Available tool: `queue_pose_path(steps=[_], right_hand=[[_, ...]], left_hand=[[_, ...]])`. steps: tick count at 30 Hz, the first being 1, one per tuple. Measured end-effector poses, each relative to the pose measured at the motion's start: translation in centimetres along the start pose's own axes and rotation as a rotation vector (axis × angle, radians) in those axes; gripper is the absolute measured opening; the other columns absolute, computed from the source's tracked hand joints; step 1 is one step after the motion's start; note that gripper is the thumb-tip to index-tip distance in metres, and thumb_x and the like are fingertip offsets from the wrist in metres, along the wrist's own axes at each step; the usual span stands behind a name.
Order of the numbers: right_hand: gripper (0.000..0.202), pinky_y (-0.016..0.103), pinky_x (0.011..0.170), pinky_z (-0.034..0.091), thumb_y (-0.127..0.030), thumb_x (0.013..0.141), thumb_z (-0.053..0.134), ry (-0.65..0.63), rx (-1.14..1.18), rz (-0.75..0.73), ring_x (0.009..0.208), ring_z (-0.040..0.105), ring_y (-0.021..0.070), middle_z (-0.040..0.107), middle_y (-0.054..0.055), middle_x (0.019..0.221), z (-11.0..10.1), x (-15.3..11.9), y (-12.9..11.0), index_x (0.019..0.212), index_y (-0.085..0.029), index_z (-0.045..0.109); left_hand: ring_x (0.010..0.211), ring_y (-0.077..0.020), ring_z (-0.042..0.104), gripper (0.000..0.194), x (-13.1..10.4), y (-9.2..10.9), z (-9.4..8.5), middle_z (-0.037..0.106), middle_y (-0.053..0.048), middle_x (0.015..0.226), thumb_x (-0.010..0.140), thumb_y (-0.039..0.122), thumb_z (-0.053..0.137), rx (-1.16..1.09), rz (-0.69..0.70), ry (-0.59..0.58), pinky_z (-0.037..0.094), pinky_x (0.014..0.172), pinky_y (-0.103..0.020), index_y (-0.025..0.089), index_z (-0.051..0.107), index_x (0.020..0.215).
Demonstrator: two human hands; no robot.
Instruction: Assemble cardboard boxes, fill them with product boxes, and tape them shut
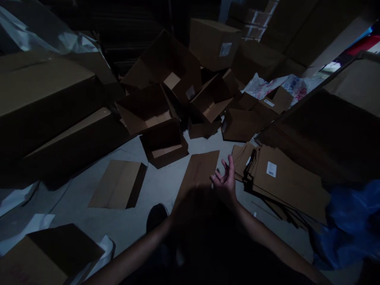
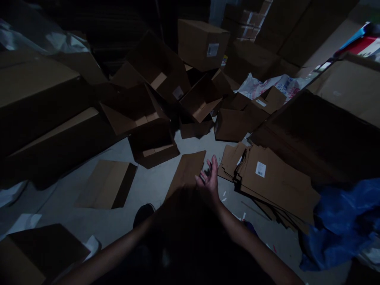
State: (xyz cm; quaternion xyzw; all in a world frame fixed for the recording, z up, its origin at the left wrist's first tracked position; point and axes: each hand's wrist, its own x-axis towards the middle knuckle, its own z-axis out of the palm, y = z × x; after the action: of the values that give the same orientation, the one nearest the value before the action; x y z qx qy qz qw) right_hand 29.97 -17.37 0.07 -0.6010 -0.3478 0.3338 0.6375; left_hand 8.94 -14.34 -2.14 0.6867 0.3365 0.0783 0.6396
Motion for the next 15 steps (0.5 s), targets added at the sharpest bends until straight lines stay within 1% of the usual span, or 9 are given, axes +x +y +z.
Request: queue_pose_path(steps=[1, 2, 4, 6, 7, 9, 11, 13, 15], right_hand=[[0.111, 0.057, 0.121, 0.039, -0.041, 0.080, 0.076, -0.002, -0.001, 0.028, 0.161, 0.015, 0.0294, -0.001, 0.003, 0.176, -0.3, 0.5, 0.6, 0.165, -0.041, 0.004], [0.117, 0.057, 0.121, 0.039, -0.044, 0.075, 0.080, -0.025, -0.003, 0.091, 0.160, 0.018, 0.0298, 0.000, 0.005, 0.176, -0.7, 1.2, 1.3, 0.165, -0.040, 0.006], [0.125, 0.057, 0.122, 0.037, -0.054, 0.066, 0.086, -0.099, 0.004, 0.283, 0.157, 0.027, 0.0310, 0.014, 0.011, 0.174, -1.6, 2.4, 2.9, 0.165, -0.037, 0.011], [0.123, 0.055, 0.124, 0.033, -0.065, 0.066, 0.082, -0.161, 0.050, 0.438, 0.155, 0.033, 0.0299, 0.027, 0.014, 0.170, -2.2, 3.4, 4.2, 0.165, -0.033, 0.016], [0.120, 0.054, 0.125, 0.032, -0.069, 0.069, 0.078, -0.175, 0.075, 0.467, 0.155, 0.034, 0.0285, 0.029, 0.014, 0.169, -2.3, 3.9, 4.5, 0.164, -0.031, 0.018], [0.110, 0.052, 0.127, 0.027, -0.072, 0.077, 0.071, -0.200, 0.090, 0.435, 0.157, 0.031, 0.0254, 0.028, 0.012, 0.171, -1.8, 4.7, 4.3, 0.164, -0.031, 0.019], [0.102, 0.052, 0.128, 0.025, -0.070, 0.081, 0.070, -0.248, 0.072, 0.349, 0.158, 0.029, 0.0238, 0.027, 0.007, 0.172, -0.6, 5.6, 3.5, 0.164, -0.034, 0.021], [0.102, 0.051, 0.128, 0.027, -0.064, 0.079, 0.076, -0.335, 0.071, 0.281, 0.155, 0.035, 0.0237, 0.038, 0.004, 0.167, 0.8, 6.3, 2.6, 0.163, -0.036, 0.024], [0.103, 0.050, 0.125, 0.033, -0.060, 0.075, 0.082, -0.422, 0.100, 0.265, 0.145, 0.048, 0.0246, 0.054, 0.004, 0.156, 1.9, 6.8, 2.0, 0.161, -0.035, 0.029]], left_hand=[[0.156, -0.0424, 0.027, 0.105, 0.3, 0.0, -0.8, 0.039, -0.012, 0.166, 0.071, 0.054, 0.087, -0.002, -0.017, 0.023, 0.030, 0.126, -0.056, 0.031, 0.036, 0.161], [0.154, -0.0423, 0.031, 0.110, 0.5, 0.1, -1.7, 0.038, -0.014, 0.166, 0.071, 0.052, 0.088, -0.018, -0.038, 0.039, 0.032, 0.124, -0.058, 0.030, 0.032, 0.163], [0.153, -0.0402, 0.036, 0.117, 0.6, 0.4, -3.5, 0.035, -0.017, 0.167, 0.071, 0.048, 0.090, -0.090, -0.080, 0.026, 0.036, 0.121, -0.058, 0.030, 0.023, 0.166], [0.154, -0.0371, 0.034, 0.118, 0.3, 0.9, -4.9, 0.032, -0.017, 0.169, 0.072, 0.043, 0.090, -0.184, -0.109, -0.032, 0.039, 0.120, -0.054, 0.031, 0.020, 0.166], [0.155, -0.0359, 0.032, 0.116, 0.1, 1.3, -5.4, 0.030, -0.017, 0.170, 0.073, 0.041, 0.089, -0.225, -0.115, -0.064, 0.040, 0.119, -0.052, 0.032, 0.020, 0.166], [0.156, -0.0349, 0.031, 0.112, -0.2, 2.0, -5.9, 0.030, -0.017, 0.170, 0.075, 0.037, 0.088, -0.283, -0.120, -0.097, 0.040, 0.119, -0.052, 0.031, 0.022, 0.166], [0.156, -0.0347, 0.032, 0.109, -0.4, 2.5, -6.1, 0.033, -0.017, 0.168, 0.075, 0.034, 0.087, -0.312, -0.121, -0.088, 0.039, 0.119, -0.053, 0.029, 0.026, 0.165], [0.155, -0.0344, 0.035, 0.108, -0.6, 2.9, -6.3, 0.035, -0.017, 0.167, 0.073, 0.033, 0.089, -0.326, -0.125, -0.070, 0.041, 0.118, -0.052, 0.029, 0.029, 0.164], [0.149, -0.0333, 0.044, 0.108, -0.8, 3.2, -6.8, 0.036, -0.018, 0.167, 0.073, 0.034, 0.089, -0.352, -0.135, -0.058, 0.047, 0.113, -0.048, 0.030, 0.029, 0.163]])
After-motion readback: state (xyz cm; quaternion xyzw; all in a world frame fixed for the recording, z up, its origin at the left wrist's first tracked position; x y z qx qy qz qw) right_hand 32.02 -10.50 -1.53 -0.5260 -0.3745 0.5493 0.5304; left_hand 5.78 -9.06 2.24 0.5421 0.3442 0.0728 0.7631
